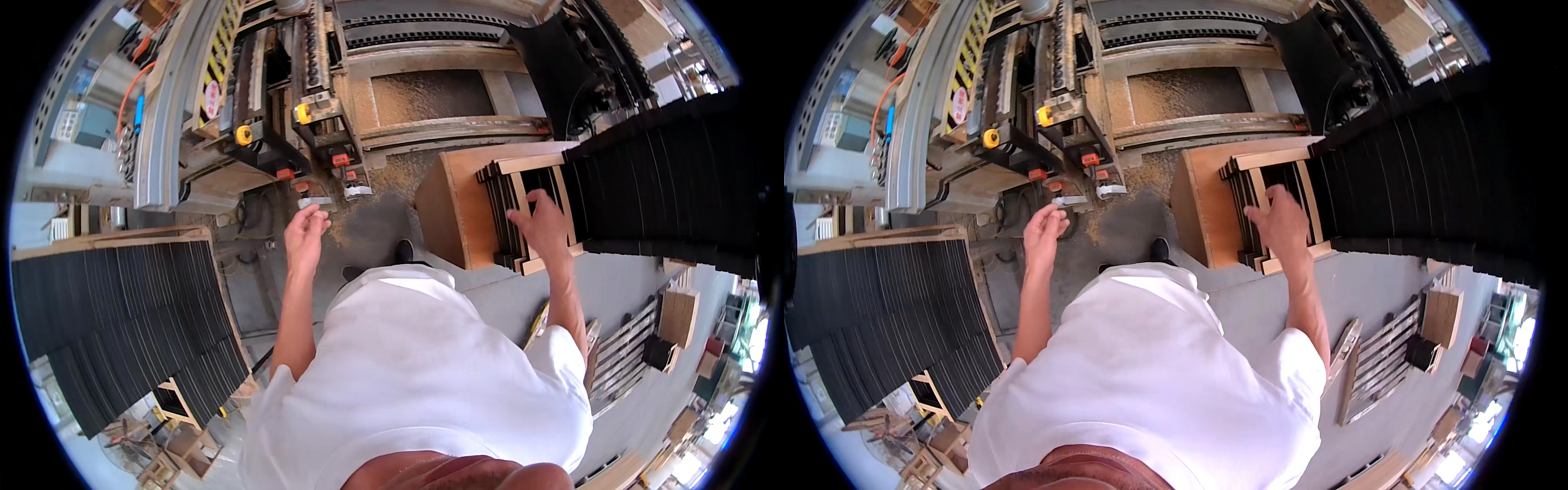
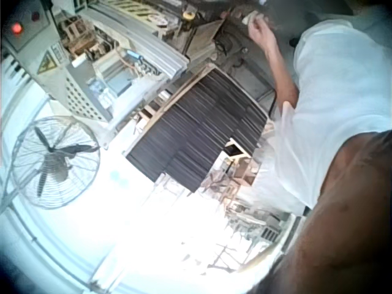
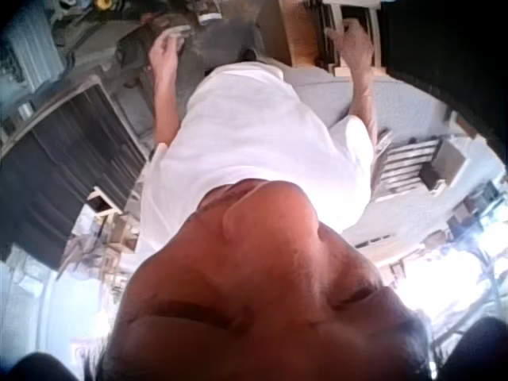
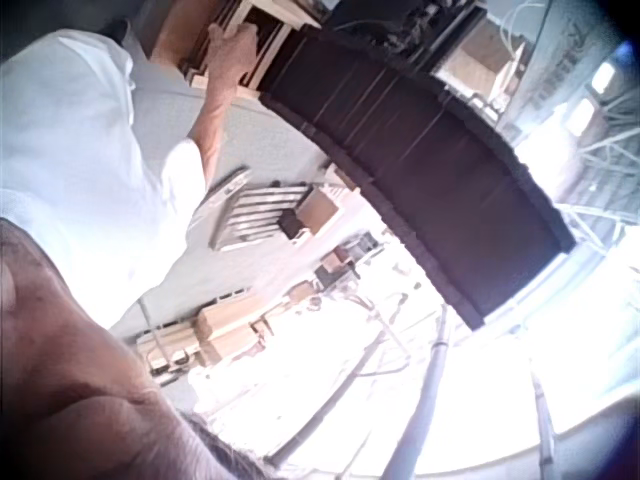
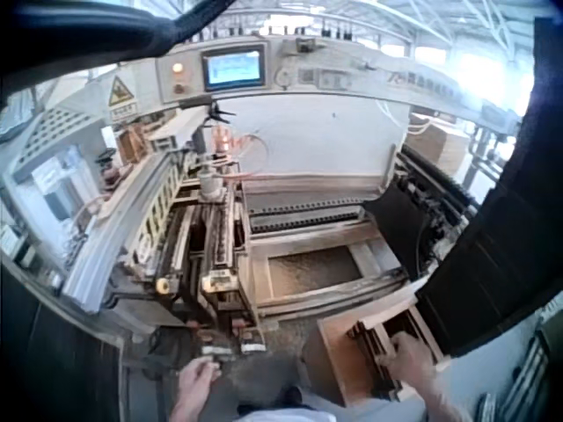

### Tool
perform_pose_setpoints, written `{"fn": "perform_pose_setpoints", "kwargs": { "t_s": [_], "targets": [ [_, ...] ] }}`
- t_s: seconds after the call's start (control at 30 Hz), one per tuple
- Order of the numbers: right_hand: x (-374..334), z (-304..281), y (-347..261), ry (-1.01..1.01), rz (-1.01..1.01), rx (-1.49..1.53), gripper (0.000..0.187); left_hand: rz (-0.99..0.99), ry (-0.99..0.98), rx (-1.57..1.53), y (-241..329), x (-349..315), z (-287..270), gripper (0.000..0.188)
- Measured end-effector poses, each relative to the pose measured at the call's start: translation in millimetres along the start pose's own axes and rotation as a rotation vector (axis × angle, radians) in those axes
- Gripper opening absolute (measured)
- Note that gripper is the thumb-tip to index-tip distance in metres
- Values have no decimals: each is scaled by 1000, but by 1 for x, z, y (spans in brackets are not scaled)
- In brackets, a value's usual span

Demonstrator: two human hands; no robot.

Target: The person repeatedly picks up small wooden frames and places them into a machine, then removes them and stacks them on a nearby surface. The person also moves a stack of frames from a pallet to the work area.

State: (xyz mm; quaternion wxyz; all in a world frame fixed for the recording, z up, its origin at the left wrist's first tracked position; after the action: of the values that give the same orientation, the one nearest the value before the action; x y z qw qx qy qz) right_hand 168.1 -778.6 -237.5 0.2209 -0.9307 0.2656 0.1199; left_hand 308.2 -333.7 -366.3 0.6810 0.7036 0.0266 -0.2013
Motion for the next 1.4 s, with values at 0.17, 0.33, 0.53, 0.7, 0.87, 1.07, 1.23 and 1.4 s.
{"fn": "perform_pose_setpoints", "kwargs": {
  "t_s": [0.17,0.33,0.53,0.7,0.87,1.07,1.23,1.4],
  "targets": [
    [-18,31,38,44,1,61,40,-13,-96,21,2,35,42,30],
    [-26,-1,31,166,0,141,38,28,-95,79,31,71,46,29],
    [-24,-53,-3,349,-167,416,36,146,38,-48,88,149,-13,29],
    [0,-64,-39,342,-171,592,36,193,115,-198,142,250,-53,31],
    [32,-56,-83,256,-180,515,34,88,55,-427,146,390,-79,51],
    [55,-50,-135,240,-167,491,30,-2,92,-597,149,525,-88,79],
    [77,-41,-160,211,-137,463,32,8,131,-793,158,574,-89,77],
    [123,-48,-223,165,-306,343,33,97,146,-847,154,578,-104,36]
  ]
}}
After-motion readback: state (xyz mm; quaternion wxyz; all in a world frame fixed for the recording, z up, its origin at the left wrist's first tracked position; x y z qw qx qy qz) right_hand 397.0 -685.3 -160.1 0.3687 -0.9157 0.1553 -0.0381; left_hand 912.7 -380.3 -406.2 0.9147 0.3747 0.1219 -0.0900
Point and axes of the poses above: each hand's wrist, its own x-axis towards the middle knuckle, its own z-axis out of the palm, y = z × x, the point moved 10 cm from there along x, towards the middle knuckle, and after that the axes turned 10 degrees about -y, right-handed, at the moved point
